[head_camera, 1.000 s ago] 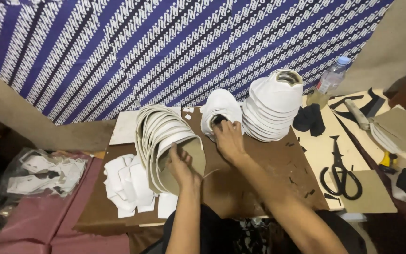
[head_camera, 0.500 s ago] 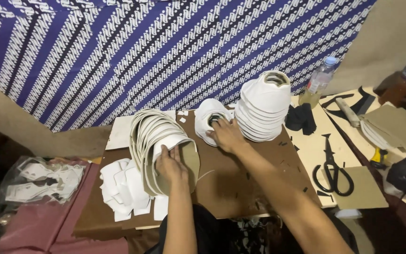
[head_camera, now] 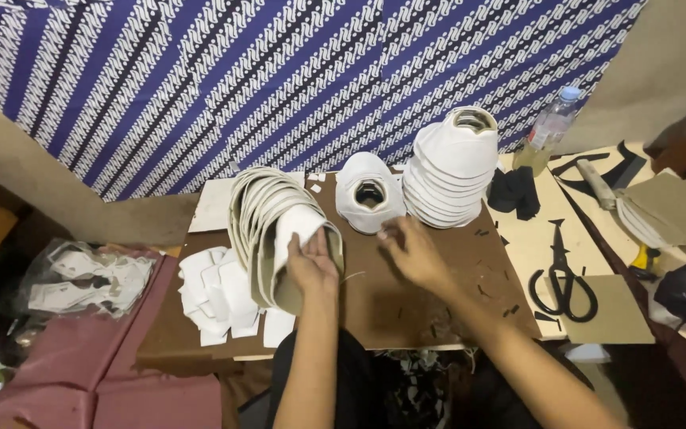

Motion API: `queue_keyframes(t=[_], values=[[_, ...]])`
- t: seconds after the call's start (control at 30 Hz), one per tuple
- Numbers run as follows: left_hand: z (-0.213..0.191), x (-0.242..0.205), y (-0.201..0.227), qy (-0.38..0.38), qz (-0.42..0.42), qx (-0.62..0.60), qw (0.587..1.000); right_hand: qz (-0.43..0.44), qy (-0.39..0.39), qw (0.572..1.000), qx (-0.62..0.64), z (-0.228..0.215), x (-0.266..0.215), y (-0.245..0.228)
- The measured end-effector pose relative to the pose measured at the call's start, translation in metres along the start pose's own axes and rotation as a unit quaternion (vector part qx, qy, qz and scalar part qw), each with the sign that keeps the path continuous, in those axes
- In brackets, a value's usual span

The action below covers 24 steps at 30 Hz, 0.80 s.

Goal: The person is manually folding and assembling white leather shoe uppers at a workshop table.

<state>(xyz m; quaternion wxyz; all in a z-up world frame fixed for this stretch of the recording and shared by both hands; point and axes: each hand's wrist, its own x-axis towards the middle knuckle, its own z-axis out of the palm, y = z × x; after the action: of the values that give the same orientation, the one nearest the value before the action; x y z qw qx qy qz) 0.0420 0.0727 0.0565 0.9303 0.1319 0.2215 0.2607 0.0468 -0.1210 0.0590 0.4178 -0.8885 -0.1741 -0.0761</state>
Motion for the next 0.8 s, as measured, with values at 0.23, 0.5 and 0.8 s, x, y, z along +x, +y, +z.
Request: queue_keyframes(t=[0.23, 0.5, 0.8], values=[[0.025, -0.126, 0.000, 0.023, -0.152, 0.005, 0.988, 0.347, -0.087, 0.818, 0.450, -0.019, -0.014, -0.064], [-0.091, -0.005, -0.051, -0.456, -0.355, 0.166, 0.799, 0.253, -0.001, 0.698, 0.670, -0.111, -0.037, -0.103], [0.088, -0.112, 0.001, -0.536, -0.213, 0.284, 0.765, 0.103, 0.147, 0.830, 0.527, -0.113, -0.051, -0.055]])
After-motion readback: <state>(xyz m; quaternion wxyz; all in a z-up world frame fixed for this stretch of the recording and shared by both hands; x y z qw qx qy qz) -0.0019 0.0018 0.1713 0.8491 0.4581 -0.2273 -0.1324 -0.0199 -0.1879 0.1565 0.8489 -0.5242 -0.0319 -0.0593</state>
